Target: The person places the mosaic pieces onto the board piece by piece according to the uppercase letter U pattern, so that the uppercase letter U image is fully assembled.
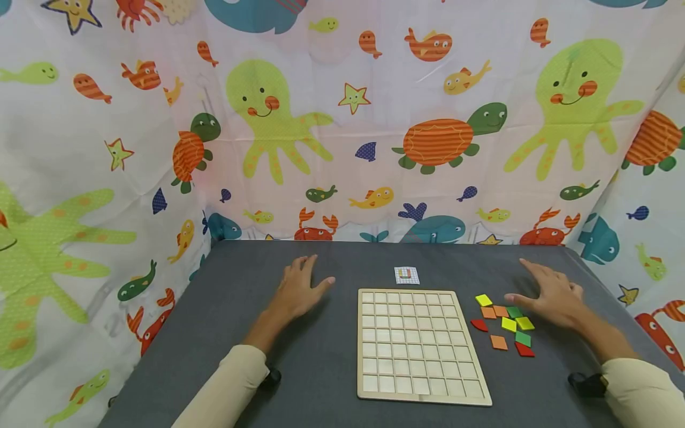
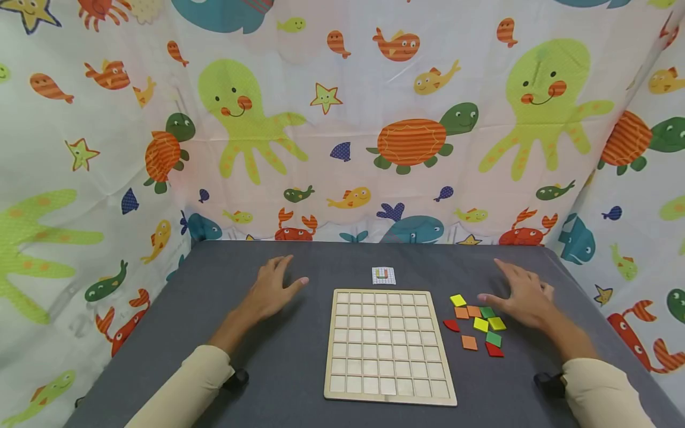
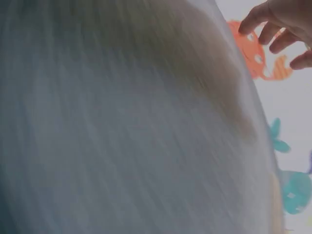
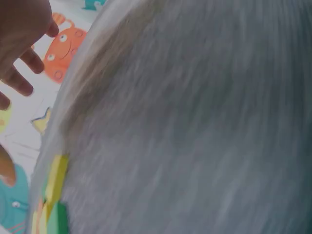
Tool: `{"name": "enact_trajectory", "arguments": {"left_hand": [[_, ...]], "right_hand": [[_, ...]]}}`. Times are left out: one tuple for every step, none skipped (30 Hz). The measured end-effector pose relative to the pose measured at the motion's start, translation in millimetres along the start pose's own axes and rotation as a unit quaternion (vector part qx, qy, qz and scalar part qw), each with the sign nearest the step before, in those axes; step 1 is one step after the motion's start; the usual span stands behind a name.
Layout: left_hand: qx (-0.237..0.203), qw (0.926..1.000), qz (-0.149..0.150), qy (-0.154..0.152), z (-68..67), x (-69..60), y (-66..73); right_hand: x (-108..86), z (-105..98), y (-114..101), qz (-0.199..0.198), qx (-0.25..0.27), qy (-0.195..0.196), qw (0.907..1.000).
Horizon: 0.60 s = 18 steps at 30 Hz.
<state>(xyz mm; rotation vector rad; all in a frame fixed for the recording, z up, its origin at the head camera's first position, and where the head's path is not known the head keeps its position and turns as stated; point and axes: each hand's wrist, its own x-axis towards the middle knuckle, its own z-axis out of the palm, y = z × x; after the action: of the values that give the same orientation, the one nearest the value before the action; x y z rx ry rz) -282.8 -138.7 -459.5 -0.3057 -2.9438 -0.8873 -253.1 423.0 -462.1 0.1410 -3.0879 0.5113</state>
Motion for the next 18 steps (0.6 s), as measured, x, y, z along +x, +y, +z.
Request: {"name": "enact_trajectory", "arguments": {"left_hand": [[-0.027,0.9996,0.001,0.003,0.9,-2.6,4.4],[-0.05,0.9987,0.002,0.006,2.4,-4.8,8.4],[-0.071,0.9974,0.004,0.01,4.0,-7.3,12.7],[-0.093,0.9955,0.008,0.014,5.4,-10.0,17.0],[-0.113,0.9935,0.011,0.017,7.0,-13.0,21.2],[-0.129,0.9913,0.014,0.019,8.2,-16.3,25.6],[-0.145,0.9892,0.015,0.016,9.6,-19.6,30.0],[-0.156,0.9876,0.016,0.014,10.9,-23.3,34.3],[-0.17,0.9852,0.017,0.01,12.0,-27.2,38.7],[-0.184,0.9827,0.019,0.004,13.1,-31.1,42.4],[-0.195,0.9806,0.017,-0.005,14.1,-34.8,46.2],[-0.202,0.9791,0.015,-0.014,15.4,-38.4,49.5],[-0.208,0.9777,0.012,-0.025,17.0,-41.5,52.3],[-0.213,0.9764,0.011,-0.036,18.3,-44.7,54.6],[-0.217,0.975,0.01,-0.048,19.8,-47.5,56.5],[-0.221,0.9734,0.007,-0.06,21.3,-50.3,58.2],[-0.225,0.9716,0.002,-0.074,22.9,-52.9,59.6],[-0.231,0.9691,-0.001,-0.086,24.5,-55.4,60.7]], "right_hand": [[0.0,1,-4,-0.001,0.002,-0.001,1.0],[-0.3,2,-8,-0.003,0.004,-0.003,1.0],[-0.5,2,-12,-0.006,0.006,-0.004,1.0],[-0.6,3,-16,-0.009,0.008,-0.005,0.9999],[-0.8,4,-20,-0.011,0.011,-0.007,0.9999],[-1.0,4,-24,-0.015,0.015,-0.008,0.9997],[-1.3,5,-27,-0.02,0.021,-0.01,0.9995],[-1.4,5,-31,-0.025,0.028,-0.011,0.9992],[-1.3,5,-34,-0.031,0.033,-0.012,0.9989],[-1.2,6,-37,-0.036,0.04,-0.013,0.9985],[-1.1,7,-39,-0.04,0.044,-0.014,0.9981],[-0.7,8,-42,-0.043,0.047,-0.015,0.9978],[-0.3,9,-44,-0.046,0.049,-0.015,0.9976],[0.4,10,-46,-0.048,0.05,-0.015,0.9975],[0.9,11,-47,-0.051,0.051,-0.014,0.9973],[1.4,12,-48,-0.053,0.052,-0.014,0.9972],[1.9,13,-49,-0.051,0.051,-0.015,0.9973],[2.5,14,-50,-0.049,0.051,-0.016,0.9973]]}}
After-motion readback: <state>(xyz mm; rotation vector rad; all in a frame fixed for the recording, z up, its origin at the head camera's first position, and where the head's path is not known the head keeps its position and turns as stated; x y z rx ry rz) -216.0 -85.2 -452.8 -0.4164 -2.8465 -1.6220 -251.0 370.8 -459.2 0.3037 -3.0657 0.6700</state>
